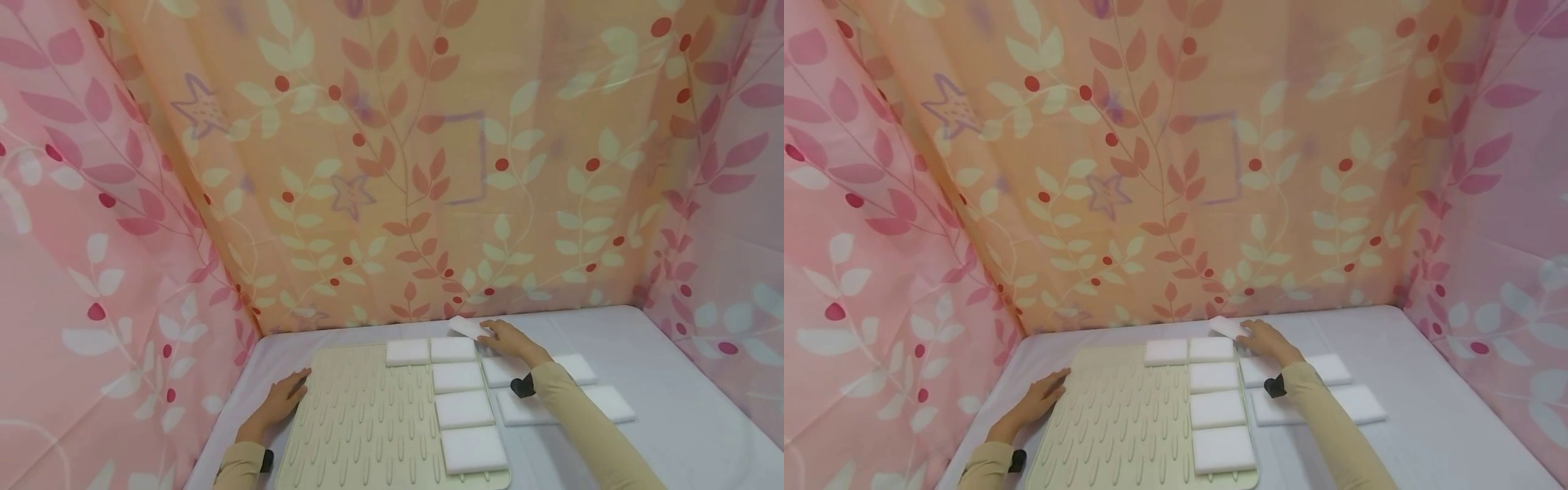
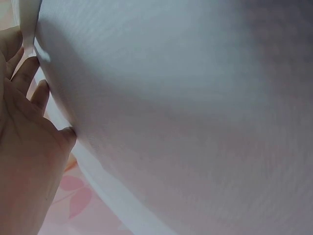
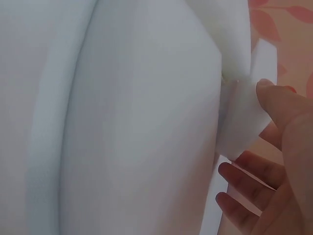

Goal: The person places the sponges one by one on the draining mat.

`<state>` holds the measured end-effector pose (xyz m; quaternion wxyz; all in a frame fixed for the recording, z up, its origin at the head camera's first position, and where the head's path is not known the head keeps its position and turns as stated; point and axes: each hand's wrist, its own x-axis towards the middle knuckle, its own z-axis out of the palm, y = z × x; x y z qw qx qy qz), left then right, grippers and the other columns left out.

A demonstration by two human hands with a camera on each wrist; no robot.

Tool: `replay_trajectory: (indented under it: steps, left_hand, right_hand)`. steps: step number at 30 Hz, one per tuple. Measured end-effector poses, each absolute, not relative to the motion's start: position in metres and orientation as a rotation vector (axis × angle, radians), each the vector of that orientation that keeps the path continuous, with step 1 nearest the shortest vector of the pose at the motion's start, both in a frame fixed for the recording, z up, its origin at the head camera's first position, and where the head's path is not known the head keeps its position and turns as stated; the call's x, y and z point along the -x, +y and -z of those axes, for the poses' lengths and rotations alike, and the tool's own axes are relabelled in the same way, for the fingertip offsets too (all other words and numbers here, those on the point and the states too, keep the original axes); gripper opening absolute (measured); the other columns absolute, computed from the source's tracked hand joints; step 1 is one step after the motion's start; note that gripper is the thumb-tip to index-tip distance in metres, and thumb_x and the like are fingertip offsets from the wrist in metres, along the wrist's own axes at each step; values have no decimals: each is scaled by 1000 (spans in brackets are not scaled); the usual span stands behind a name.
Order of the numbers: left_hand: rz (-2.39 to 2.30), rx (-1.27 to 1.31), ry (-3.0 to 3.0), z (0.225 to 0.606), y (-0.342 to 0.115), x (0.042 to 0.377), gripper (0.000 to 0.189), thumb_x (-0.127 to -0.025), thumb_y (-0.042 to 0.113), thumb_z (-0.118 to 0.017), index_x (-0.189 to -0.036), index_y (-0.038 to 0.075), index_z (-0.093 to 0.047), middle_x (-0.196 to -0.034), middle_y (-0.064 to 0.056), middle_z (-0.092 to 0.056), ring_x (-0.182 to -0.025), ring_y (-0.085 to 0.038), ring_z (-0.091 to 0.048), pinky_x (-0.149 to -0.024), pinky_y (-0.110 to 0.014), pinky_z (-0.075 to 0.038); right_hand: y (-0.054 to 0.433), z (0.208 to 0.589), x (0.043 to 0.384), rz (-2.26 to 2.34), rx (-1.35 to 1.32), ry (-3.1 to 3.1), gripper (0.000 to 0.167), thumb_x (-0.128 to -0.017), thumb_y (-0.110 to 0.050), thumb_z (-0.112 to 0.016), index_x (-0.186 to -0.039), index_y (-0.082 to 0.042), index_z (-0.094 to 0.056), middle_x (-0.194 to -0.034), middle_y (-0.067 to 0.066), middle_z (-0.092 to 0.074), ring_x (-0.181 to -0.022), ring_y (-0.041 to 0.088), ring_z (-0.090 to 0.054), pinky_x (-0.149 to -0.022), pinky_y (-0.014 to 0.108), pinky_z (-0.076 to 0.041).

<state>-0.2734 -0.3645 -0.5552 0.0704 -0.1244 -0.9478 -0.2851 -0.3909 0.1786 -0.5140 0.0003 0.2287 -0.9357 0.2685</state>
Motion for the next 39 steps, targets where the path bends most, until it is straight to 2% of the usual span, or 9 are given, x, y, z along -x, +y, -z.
replay_trajectory:
  steps: [3, 8, 10, 24, 34, 39]
  left_hand:
    - [856, 374, -2851, 556, -364, 274, 44, -92, 17, -54, -133, 2, -48, -135, -23, -47, -127, -50, -34, -93, -76, -9]
    - [855, 371, -2847, 555, -364, 274, 44, -92, 16, -54, -133, 1, -48, -135, -23, -47, -127, -50, -34, -93, -76, -9]
    - [851, 373, -2844, 555, -364, 274, 44, -92, 16, -54, -133, 1, -48, -135, -23, -47, -127, -50, -35, -93, -76, -9]
    - [845, 379, -2847, 552, -362, 273, 43, -92, 14, -54, -133, 1, -48, -134, -24, -47, -126, -50, -35, -92, -77, -9]
    - [838, 372, -2851, 551, -362, 271, 43, -92, 16, -54, -132, 1, -48, -134, -25, -48, -126, -50, -35, -93, -77, -9]
    - [813, 356, -2869, 552, -362, 271, 43, -94, 18, -52, -134, 3, -47, -136, -24, -46, -127, -49, -34, -94, -76, -10]
  right_hand:
    - [179, 513, 390, -857, -722, -2899, 49, -89, -28, -61, -125, 5, -51, -103, 22, -57, -91, 31, -53, -84, 48, -43]
    - [179, 507, 389, -887, -727, -2835, 52, -89, -28, -62, -126, 7, -50, -120, 29, -52, -110, 43, -50, -92, 55, -39]
    - [179, 505, 389, -883, -733, -2814, 53, -89, -27, -62, -127, 8, -50, -123, 31, -50, -113, 45, -48, -93, 56, -38]
    - [161, 496, 383, -872, -869, -2675, 51, -85, -23, -67, -124, 6, -53, -124, 27, -50, -115, 43, -47, -95, 57, -37]
    - [144, 491, 374, -894, -910, -2699, 54, -85, -29, -66, -128, 1, -51, -129, 24, -46, -120, 40, -44, -98, 55, -35]
    - [134, 491, 370, -882, -951, -2679, 51, -84, -28, -68, -125, 0, -54, -127, 23, -47, -118, 38, -45, -97, 55, -37]
